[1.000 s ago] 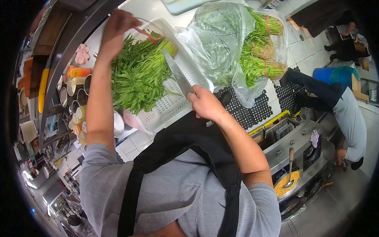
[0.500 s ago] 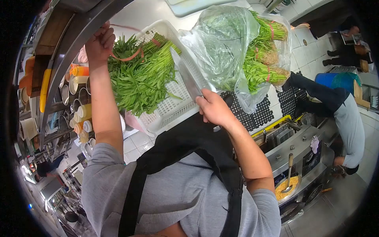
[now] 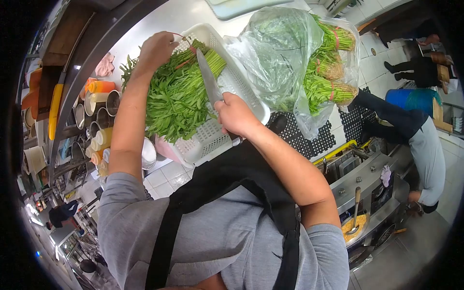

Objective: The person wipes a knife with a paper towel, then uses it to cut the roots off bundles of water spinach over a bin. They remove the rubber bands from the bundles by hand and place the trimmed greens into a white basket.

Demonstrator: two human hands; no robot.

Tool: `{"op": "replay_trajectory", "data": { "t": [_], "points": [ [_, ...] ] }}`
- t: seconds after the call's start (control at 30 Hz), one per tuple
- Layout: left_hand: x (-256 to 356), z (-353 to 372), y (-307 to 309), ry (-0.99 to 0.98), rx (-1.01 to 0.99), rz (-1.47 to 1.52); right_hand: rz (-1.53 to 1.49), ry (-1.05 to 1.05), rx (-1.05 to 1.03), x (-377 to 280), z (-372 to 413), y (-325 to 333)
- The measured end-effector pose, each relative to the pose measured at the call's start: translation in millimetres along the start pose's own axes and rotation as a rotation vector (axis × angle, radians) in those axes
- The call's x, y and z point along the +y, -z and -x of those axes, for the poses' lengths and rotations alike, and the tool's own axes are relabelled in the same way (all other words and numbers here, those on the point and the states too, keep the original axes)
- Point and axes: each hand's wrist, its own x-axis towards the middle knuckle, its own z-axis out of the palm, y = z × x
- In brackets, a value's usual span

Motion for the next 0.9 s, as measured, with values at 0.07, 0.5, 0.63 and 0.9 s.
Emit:
{"op": "replay_trajectory", "data": {
  "t": [0.07, 0.5, 0.63, 0.9],
  "points": [
    [-4, 0, -5, -0.077, 0.049, 0.053, 0.005, -0.001, 0.006, -2, 2, -5],
    [4, 45, -20, 0.122, -0.301, 0.074, -0.005, -0.05, 0.065, -22, 7, -28],
    [5, 60, -27, 0.201, -0.286, 0.126, -0.036, -0.083, 0.071, -33, 11, -30],
    [-7, 69, -35, 0.229, -0.171, 0.274, -0.076, -0.058, 0.087, -27, 2, -38]
  ]
}}
